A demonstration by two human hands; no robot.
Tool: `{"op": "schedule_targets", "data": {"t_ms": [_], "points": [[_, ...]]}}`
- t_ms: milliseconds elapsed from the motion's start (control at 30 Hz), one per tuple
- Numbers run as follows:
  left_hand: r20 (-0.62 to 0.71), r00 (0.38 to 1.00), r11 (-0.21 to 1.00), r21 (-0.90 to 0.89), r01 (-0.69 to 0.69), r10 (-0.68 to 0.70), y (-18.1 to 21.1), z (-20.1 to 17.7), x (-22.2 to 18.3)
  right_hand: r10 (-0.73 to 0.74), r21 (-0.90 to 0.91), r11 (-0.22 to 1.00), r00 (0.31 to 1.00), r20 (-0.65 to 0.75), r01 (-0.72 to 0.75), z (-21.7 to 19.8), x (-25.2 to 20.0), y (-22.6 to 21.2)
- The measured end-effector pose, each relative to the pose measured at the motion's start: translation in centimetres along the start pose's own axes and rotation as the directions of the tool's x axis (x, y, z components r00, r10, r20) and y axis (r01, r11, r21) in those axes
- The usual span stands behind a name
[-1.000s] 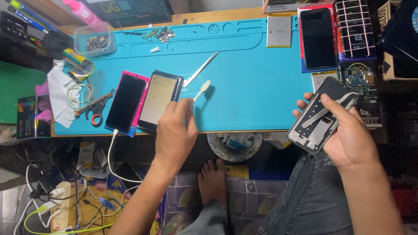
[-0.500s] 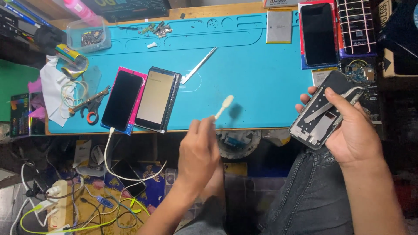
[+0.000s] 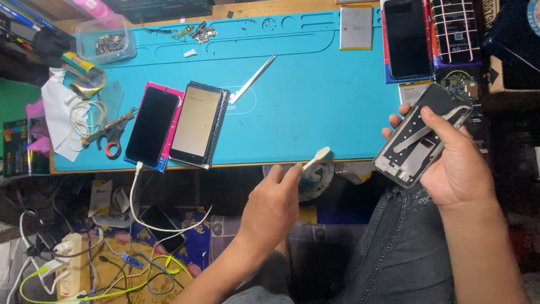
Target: Applying adhesive strips and cleaning the internal frame of a mobile phone during a repair process.
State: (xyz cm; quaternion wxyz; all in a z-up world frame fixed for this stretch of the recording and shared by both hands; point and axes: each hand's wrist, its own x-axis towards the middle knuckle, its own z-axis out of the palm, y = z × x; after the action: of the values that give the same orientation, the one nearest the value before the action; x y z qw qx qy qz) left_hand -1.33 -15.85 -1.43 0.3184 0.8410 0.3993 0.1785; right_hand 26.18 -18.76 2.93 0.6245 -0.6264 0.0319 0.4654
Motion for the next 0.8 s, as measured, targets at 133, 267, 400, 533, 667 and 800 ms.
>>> {"op": "schedule_targets", "data": {"t_ms": [133,267,400,533,667,800], "points": [[-0.072,0.996,0.996,0.061,0.066,-0.062,-2.8,-1.0,0.3,-0.006,-0.042,0.999,1.000,-0.002,0.006,0.3,-0.5,0.0],[-0.136,0.979,0.987,0.021,0.158,-0.154,-2.4,-1.9,0.9,-0.017,-0.035,0.999,1.000,0.010,0.017,0.3,-0.4,0.0],[-0.066,0.998,0.999,-0.040,0.012,-0.015,-0.3,0.2,2.0,0.019,-0.028,0.999,1.000,0.004,-0.018,1.4,-0.5,0.4],[-0.006,0.993,0.993,0.037,0.115,-0.115,-2.1,0.5,2.8,0.006,-0.068,0.998,1.000,0.007,-0.005,1.8,-0.9,0.3],[-0.120,0.975,0.978,0.070,0.196,-0.187,-4.0,-1.8,3.1,-0.009,-0.061,0.998,1.000,0.020,0.010,1.0,-0.5,0.1],[-0.205,0.951,0.968,0.053,0.245,-0.230,-4.5,-3.8,3.3,-0.012,-0.052,0.999,1.000,0.028,0.014,0.8,-0.1,0.4]]}}
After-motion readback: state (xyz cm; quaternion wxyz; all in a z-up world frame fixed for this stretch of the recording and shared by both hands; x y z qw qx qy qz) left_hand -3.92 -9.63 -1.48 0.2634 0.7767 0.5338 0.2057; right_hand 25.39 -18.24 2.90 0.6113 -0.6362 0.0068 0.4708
